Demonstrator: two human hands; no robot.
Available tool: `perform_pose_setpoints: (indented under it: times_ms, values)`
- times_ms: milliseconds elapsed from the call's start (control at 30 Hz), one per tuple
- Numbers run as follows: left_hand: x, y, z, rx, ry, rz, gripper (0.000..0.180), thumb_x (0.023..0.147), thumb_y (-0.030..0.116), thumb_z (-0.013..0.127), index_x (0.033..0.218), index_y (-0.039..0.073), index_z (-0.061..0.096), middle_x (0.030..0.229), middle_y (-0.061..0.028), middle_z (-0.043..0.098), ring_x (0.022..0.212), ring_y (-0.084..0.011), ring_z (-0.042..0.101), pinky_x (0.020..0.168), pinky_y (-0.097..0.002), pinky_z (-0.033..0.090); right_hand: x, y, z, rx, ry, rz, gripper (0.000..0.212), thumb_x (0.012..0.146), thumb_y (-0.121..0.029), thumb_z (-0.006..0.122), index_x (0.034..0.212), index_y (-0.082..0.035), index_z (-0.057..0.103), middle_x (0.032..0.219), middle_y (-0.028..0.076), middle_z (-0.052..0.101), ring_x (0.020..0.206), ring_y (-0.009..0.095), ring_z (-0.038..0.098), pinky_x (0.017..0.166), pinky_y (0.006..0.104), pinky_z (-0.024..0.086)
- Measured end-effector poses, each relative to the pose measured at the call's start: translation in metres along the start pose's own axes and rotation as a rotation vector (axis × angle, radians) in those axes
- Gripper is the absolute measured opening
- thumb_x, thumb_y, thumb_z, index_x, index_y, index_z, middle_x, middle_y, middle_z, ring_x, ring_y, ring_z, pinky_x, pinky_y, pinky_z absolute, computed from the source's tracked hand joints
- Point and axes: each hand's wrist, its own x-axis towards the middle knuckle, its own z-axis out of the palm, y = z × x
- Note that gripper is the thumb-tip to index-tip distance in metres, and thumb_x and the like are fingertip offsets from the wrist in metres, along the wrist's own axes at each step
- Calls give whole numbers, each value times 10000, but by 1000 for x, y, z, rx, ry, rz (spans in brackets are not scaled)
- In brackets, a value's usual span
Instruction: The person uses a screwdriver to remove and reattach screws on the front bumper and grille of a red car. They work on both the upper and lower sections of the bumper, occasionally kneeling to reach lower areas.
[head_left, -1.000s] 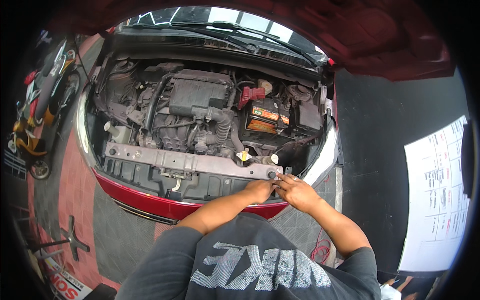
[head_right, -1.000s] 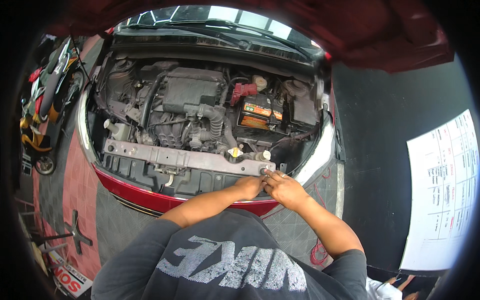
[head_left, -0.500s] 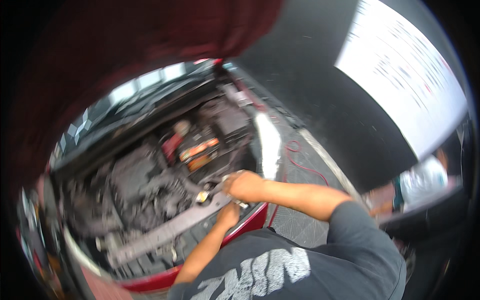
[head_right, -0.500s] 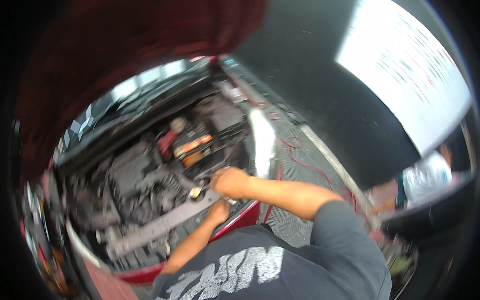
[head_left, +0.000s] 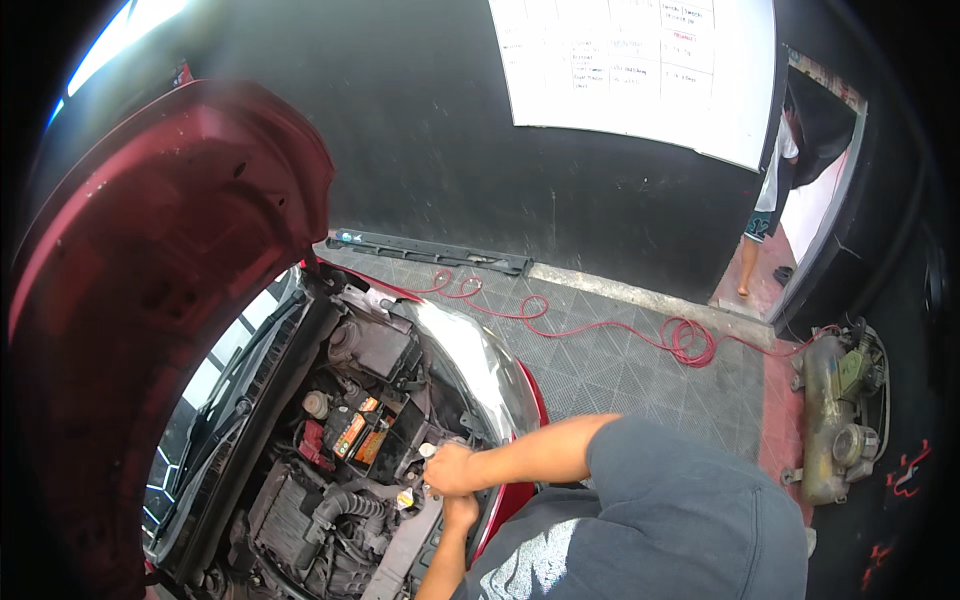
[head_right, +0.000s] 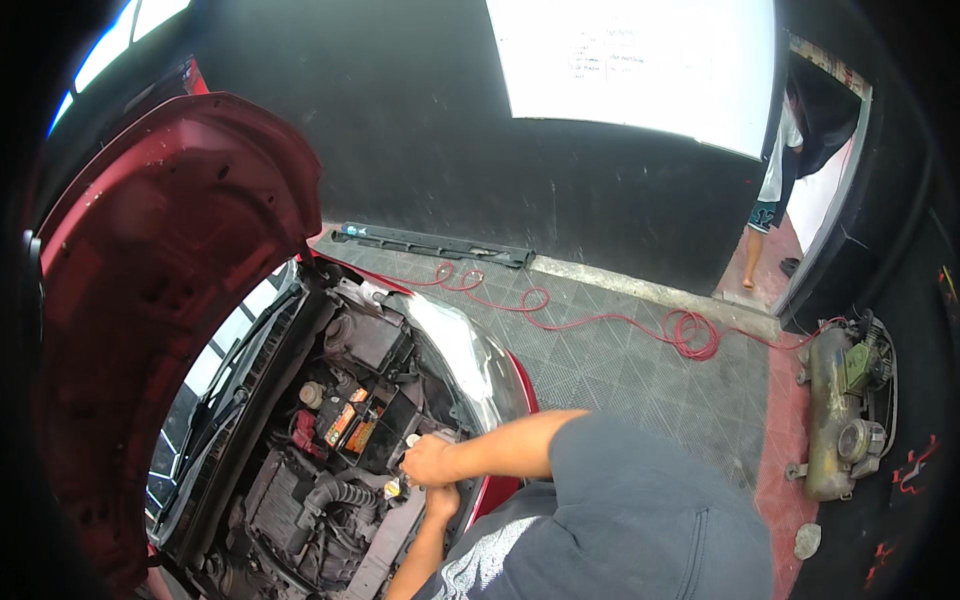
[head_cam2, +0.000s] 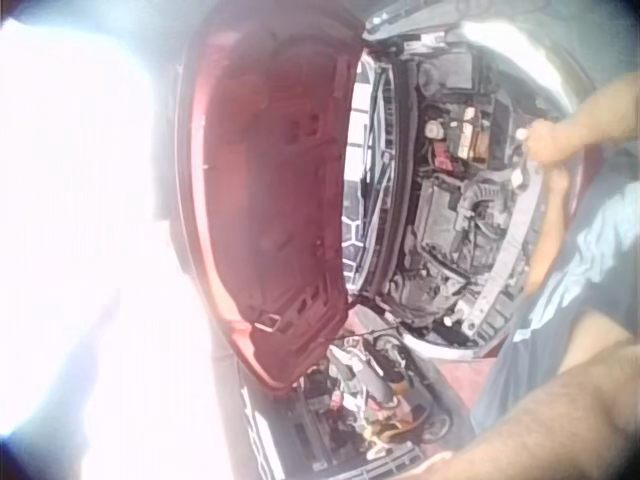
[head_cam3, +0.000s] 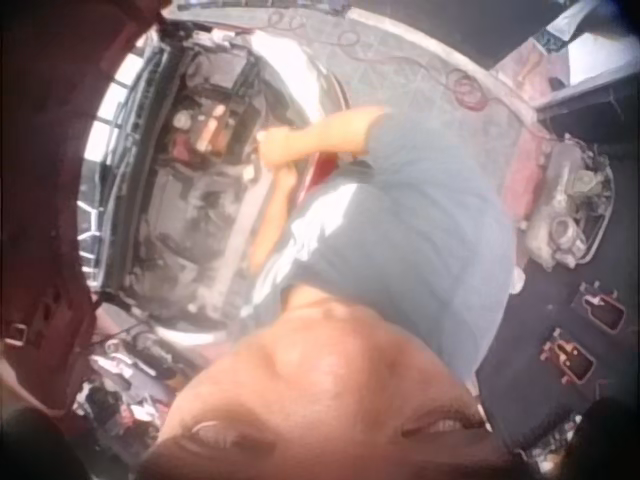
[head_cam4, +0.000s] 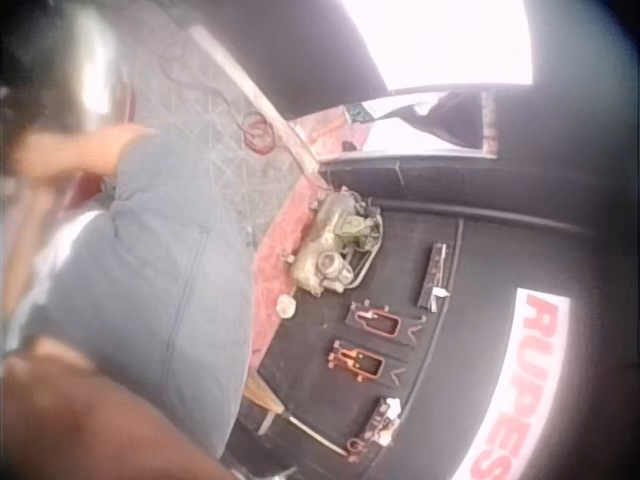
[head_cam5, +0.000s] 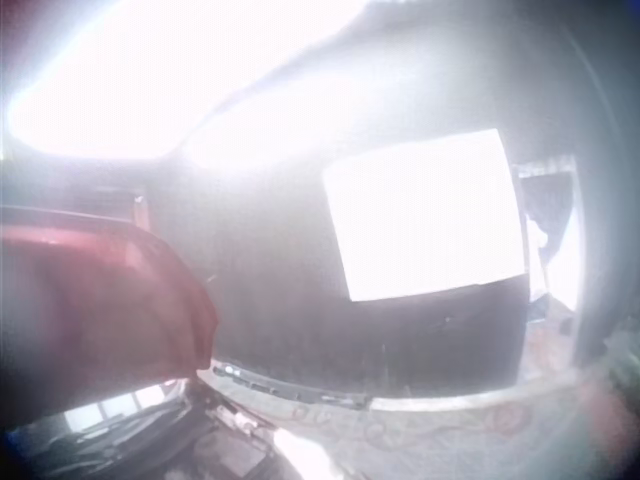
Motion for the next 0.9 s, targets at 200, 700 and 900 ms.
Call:
perform_pose_setpoints:
  times_ms: [200, 700, 900]
  values:
    - [0, 32, -15, -50, -119, -263, 595, 1128, 466, 344, 1408, -2, 582, 1276, -352, 662, 1188, -524, 636, 1018, -588, 489, -2, 18, -46, -216, -77, -333, 379, 938, -259, 635, 1309, -200, 688, 1112, 116, 780, 1045, 305, 760, 732, 469, 601]
    - [-65, 20, -61, -219, 171, -478, 359, 1037, 408, 624, 1234, 117, 694, 1018, -237, 757, 981, -442, 724, 874, -529, 559, 10, 46, -39, -332, -73, -830, 256, 897, -315, 695, 820, -74, 734, 876, 110, 766, 901, 302, 762, 881, 402, 595]
    - [-172, 0, -96, -385, 647, -601, 265, 1038, 314, 697, 1179, 92, 727, 731, -86, 675, 666, -200, 632, 652, -386, 507, -13, 13, -9, -167, 7, -1, 432, 958, -424, 713, 765, -38, 749, 704, 171, 727, 658, 366, 742, 655, 453, 601]
